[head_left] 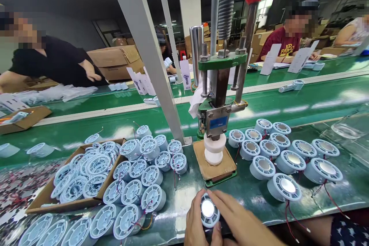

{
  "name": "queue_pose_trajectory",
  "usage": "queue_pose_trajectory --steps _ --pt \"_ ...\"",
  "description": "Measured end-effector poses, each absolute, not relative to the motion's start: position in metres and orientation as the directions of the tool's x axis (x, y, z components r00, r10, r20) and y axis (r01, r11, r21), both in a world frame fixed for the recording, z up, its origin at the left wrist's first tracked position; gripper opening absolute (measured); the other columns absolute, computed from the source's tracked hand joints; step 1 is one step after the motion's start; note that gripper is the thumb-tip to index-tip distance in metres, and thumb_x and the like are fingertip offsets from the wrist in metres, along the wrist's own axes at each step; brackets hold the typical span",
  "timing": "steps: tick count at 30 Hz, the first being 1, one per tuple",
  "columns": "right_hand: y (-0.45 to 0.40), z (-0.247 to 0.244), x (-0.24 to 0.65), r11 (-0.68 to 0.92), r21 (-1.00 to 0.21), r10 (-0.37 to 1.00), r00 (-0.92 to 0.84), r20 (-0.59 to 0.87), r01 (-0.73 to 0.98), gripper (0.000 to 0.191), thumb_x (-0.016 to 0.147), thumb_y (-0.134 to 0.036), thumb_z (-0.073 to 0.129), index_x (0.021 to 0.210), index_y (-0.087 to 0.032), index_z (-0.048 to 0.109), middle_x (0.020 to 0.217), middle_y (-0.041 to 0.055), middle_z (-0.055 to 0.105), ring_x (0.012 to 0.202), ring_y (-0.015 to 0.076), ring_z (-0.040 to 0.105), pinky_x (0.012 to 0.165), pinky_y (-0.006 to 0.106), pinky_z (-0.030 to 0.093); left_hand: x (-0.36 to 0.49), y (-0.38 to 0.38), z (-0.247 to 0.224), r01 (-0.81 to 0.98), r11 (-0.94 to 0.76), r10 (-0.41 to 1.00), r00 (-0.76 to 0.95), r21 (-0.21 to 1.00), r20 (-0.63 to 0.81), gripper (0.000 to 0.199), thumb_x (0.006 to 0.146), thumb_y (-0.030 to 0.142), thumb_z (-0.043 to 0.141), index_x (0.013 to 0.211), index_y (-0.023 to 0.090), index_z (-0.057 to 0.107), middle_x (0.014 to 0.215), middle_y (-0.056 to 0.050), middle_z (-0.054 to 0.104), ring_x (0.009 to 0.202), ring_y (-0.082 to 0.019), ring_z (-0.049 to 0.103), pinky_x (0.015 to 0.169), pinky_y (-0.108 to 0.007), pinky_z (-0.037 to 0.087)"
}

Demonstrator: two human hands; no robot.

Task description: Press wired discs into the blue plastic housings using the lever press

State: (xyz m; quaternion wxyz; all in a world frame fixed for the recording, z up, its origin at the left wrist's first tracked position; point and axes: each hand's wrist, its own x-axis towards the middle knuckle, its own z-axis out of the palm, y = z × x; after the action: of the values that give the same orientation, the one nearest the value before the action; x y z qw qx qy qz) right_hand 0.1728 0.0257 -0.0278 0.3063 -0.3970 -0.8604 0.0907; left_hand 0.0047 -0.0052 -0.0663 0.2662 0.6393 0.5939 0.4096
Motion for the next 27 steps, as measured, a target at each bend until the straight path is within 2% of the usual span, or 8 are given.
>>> queue_pose_trajectory --steps 2,4,7,10,13,15,21,27 --pt "0.043 0.035 0.198 0.657 -0.330 0.731 -0.465 0.500 0.678 0.076 0.075 -0.017 0.062 0.147 -0.020 0.040 0.142 0.0110 0.051 0.123 0.0265 0.059 0.092 0.036 0.060 0.001 0.003 -0.049 0.489 -0.092 0.992 -0.031 0.868 0.123 0.059 0.073 0.023 0.055 0.131 0.015 0.052 0.129 -0.012 0.063 0.121 -0.030 0.058 0.106 -0.043 0.046" --pt "0.070 0.113 0.221 0.625 -0.282 0.671 -0.317 0.671 0.728 0.056 0.087 -0.024 0.059 0.142 -0.022 0.046 0.140 0.0082 0.052 0.129 0.0244 0.053 0.103 0.041 0.053 -0.003 0.021 -0.021 0.446 -0.030 0.998 -0.029 0.894 0.048 0.059 0.068 0.023 0.058 0.126 0.016 0.056 0.119 -0.010 0.068 0.111 -0.029 0.063 0.100 -0.042 0.048" --pt "0.125 0.223 0.239 0.602 -0.236 0.474 -0.104 0.874 0.763 0.047 0.091 -0.031 0.054 0.135 -0.015 0.053 0.132 0.0082 0.056 0.121 0.0182 0.054 0.096 0.030 0.049 -0.003 0.060 0.020 0.436 -0.026 0.998 -0.041 0.900 0.049 0.054 0.068 0.026 0.062 0.122 0.018 0.058 0.115 -0.007 0.070 0.107 -0.028 0.063 0.097 -0.042 0.048" --pt "0.188 0.293 0.235 0.627 -0.355 0.453 0.046 0.890 0.694 0.056 0.091 -0.038 0.045 0.136 -0.004 0.050 0.121 0.0105 0.061 0.106 0.0121 0.060 0.085 0.024 0.044 0.000 0.100 0.040 0.383 -0.097 0.992 -0.040 0.919 0.122 0.051 0.066 0.027 0.065 0.116 0.016 0.061 0.113 -0.009 0.070 0.104 -0.029 0.064 0.096 -0.043 0.046" --pt "0.232 0.313 0.221 0.669 -0.517 0.582 0.057 0.811 0.534 0.066 0.093 -0.036 0.022 0.120 0.017 0.051 0.093 0.0126 0.067 0.072 0.0028 0.064 0.061 0.019 0.038 0.004 0.120 0.040 0.330 -0.130 0.986 -0.053 0.935 0.156 0.053 0.065 0.025 0.067 0.116 0.014 0.061 0.114 -0.011 0.069 0.102 -0.029 0.064 0.097 -0.044 0.045" --pt "0.244 0.310 0.214 0.673 -0.575 0.612 0.086 0.787 0.465 0.066 0.091 -0.033 0.017 0.109 0.019 0.054 0.087 0.0139 0.068 0.058 -0.0012 0.060 0.054 0.017 0.032 0.009 0.122 0.037 0.300 -0.142 0.984 -0.062 0.943 0.168 0.055 0.065 0.025 0.069 0.118 0.013 0.060 0.118 -0.012 0.067 0.106 -0.028 0.063 0.099 -0.043 0.044" --pt "0.243 0.296 0.216 0.719 -0.608 0.596 0.152 0.788 0.337 0.056 0.087 -0.033 0.034 0.106 0.013 0.060 0.084 0.0140 0.070 0.048 -0.0019 0.057 0.048 0.015 0.029 0.039 0.126 0.026 0.134 -0.201 0.978 0.076 0.970 0.192 0.053 0.066 0.020 0.071 0.118 0.015 0.061 0.113 -0.007 0.070 0.101 -0.023 0.065 0.093 -0.033 0.049" --pt "0.239 0.304 0.219 0.681 -0.641 0.628 0.169 0.760 0.354 0.059 0.087 -0.036 0.031 0.107 0.011 0.061 0.087 0.0134 0.071 0.050 0.0010 0.060 0.052 0.018 0.034 0.039 0.135 0.015 0.105 -0.214 0.970 0.140 0.971 0.199 0.045 0.068 0.022 0.074 0.112 0.015 0.065 0.108 -0.007 0.071 0.098 -0.024 0.064 0.090 -0.034 0.050"
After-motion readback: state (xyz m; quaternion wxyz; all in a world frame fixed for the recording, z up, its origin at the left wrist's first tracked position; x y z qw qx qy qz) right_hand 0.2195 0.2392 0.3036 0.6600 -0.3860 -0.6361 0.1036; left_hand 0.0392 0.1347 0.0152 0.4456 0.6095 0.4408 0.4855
